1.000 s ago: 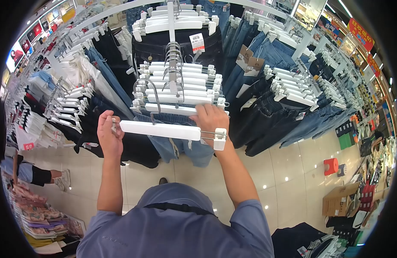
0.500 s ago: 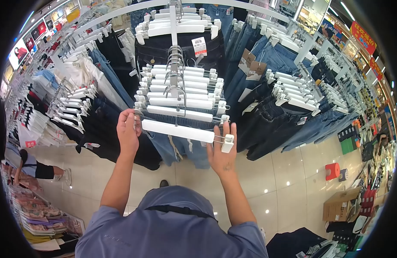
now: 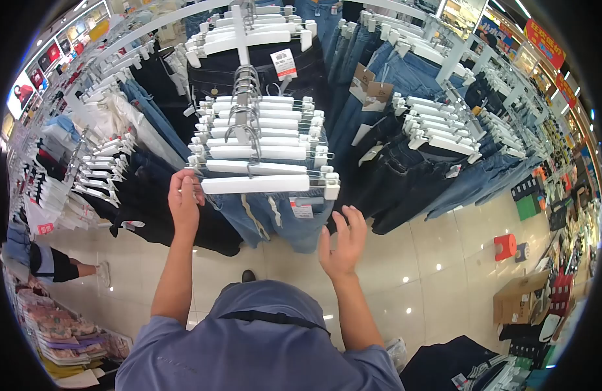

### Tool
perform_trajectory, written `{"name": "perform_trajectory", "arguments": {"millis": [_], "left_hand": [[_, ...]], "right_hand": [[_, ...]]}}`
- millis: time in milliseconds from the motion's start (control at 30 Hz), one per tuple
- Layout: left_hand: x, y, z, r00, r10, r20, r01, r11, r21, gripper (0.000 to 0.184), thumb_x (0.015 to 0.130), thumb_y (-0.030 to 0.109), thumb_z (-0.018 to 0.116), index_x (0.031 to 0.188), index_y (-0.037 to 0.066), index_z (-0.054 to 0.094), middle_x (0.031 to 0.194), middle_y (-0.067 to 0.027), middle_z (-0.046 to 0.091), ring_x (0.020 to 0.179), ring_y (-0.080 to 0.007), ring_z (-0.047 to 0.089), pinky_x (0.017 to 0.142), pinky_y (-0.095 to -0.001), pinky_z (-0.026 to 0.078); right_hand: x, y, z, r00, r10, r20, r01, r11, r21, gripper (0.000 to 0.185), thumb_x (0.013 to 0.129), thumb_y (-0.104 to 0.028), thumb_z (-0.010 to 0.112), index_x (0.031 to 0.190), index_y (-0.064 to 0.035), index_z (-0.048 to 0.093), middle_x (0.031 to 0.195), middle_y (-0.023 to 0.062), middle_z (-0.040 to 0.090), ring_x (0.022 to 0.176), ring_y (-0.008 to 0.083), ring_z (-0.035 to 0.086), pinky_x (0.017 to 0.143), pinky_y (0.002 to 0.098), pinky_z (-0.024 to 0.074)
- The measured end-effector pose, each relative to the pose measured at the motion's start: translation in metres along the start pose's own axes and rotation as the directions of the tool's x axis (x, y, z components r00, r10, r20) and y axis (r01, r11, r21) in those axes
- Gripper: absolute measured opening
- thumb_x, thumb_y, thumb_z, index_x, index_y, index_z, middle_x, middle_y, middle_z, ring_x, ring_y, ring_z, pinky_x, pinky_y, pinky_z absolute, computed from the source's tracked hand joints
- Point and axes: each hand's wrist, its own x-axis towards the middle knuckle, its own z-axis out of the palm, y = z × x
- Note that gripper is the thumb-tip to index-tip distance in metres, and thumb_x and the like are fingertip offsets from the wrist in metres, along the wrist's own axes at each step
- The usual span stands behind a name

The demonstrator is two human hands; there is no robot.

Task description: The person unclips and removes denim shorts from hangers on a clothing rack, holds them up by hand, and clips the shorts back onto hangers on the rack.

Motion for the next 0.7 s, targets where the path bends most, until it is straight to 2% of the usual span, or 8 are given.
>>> {"name": "perform_trajectory", "arguments": {"millis": [100,167,233,433,467,567,600,700], "left_hand": [[0.003,0.002,-0.001,0.999,0.027,-0.026,-0.025,0.997,0.079,0.018,0.104,0.017,0.048,0.11,0.004,0.057,0.083,-0.0007,0.055,0.066,-0.0047,0.049,0.059,-0.0203,0.043],[0.004,0.009,-0.007,0.978,0.208,-0.026,-0.18,0.896,0.407,0.021,0.099,0.016,0.055,0.111,-0.001,0.059,0.095,-0.0035,0.059,0.079,-0.0111,0.052,0.073,-0.0257,0.045],[0.009,0.026,-0.003,0.946,0.323,-0.002,-0.276,0.813,0.513,0.023,0.095,0.013,0.059,0.113,-0.002,0.059,0.105,-0.0077,0.06,0.086,-0.0153,0.053,0.08,-0.029,0.045],[0.044,0.088,0.055,0.747,0.545,0.38,-0.662,0.564,0.493,0.039,0.09,0.012,0.063,0.126,-0.002,0.056,0.123,-0.0175,0.057,0.107,-0.0278,0.057,0.094,-0.0364,0.044],[0.048,0.093,0.069,0.712,0.581,0.394,-0.696,0.509,0.507,0.033,0.09,0.008,0.063,0.121,-0.001,0.061,0.115,-0.017,0.063,0.1,-0.0309,0.06,0.088,-0.0374,0.047],[0.062,0.084,0.078,0.722,0.471,0.506,-0.684,0.596,0.421,0.024,0.089,0.003,0.063,0.113,0.001,0.066,0.099,-0.0133,0.067,0.087,-0.0306,0.063,0.078,-0.0371,0.049],[0.066,0.082,0.084,0.657,0.583,0.479,-0.754,0.521,0.401,0.022,0.089,-0.003,0.061,0.109,0.001,0.069,0.089,-0.0124,0.067,0.079,-0.0272,0.063,0.071,-0.0342,0.049],[0.075,0.073,0.083,0.608,0.623,0.492,-0.793,0.507,0.337,0.026,0.084,-0.004,0.066,0.109,0.002,0.069,0.089,-0.0106,0.068,0.077,-0.0276,0.062,0.068,-0.0353,0.049]], "right_hand": [[0.021,-0.012,0.001,0.994,-0.079,-0.082,0.077,0.997,-0.024,0.041,0.079,-0.003,0.069,0.118,0.0013,0.059,0.13,0.023,0.051,0.121,0.0439,0.049,0.099,0.0502,0.0425],[0.039,-0.021,0.006,0.988,-0.131,-0.078,0.133,0.991,0.024,0.045,0.076,-0.001,0.071,0.119,0.0013,0.058,0.132,0.0221,0.05,0.124,0.0442,0.047,0.102,0.0498,0.0397],[0.06,-0.03,0.013,0.976,-0.197,-0.091,0.203,0.977,0.061,0.046,0.076,-0.002,0.071,0.12,0.0011,0.059,0.131,0.0225,0.05,0.123,0.0444,0.048,0.101,0.0502,0.0405],[0.111,-0.061,0.048,0.97,-0.241,-0.033,0.243,0.969,0.047,0.052,0.075,-0.006,0.072,0.125,0.0026,0.057,0.129,0.0236,0.051,0.12,0.0445,0.049,0.101,0.0525,0.0401],[0.118,-0.066,0.054,0.973,-0.228,-0.026,0.229,0.973,0.041,0.051,0.078,-0.007,0.069,0.126,0.0027,0.056,0.125,0.0212,0.054,0.116,0.0411,0.052,0.101,0.0526,0.0399],[0.122,-0.063,0.078,0.977,-0.184,0.104,0.191,0.98,-0.061,0.049,0.08,-0.004,0.066,0.127,0.0022,0.056,0.116,0.0172,0.059,0.111,0.0364,0.055,0.1,0.0515,0.0401],[0.124,-0.059,0.083,0.974,-0.202,0.103,0.212,0.972,-0.098,0.045,0.079,-0.002,0.064,0.123,0.0024,0.058,0.106,0.0136,0.062,0.103,0.0327,0.057,0.095,0.0483,0.0431],[0.134,-0.047,0.1,0.971,-0.227,0.072,0.233,0.97,-0.076,0.043,0.075,-0.002,0.065,0.117,0.0028,0.061,0.1,0.0114,0.06,0.097,0.0301,0.056,0.091,0.0464,0.0441]]}}
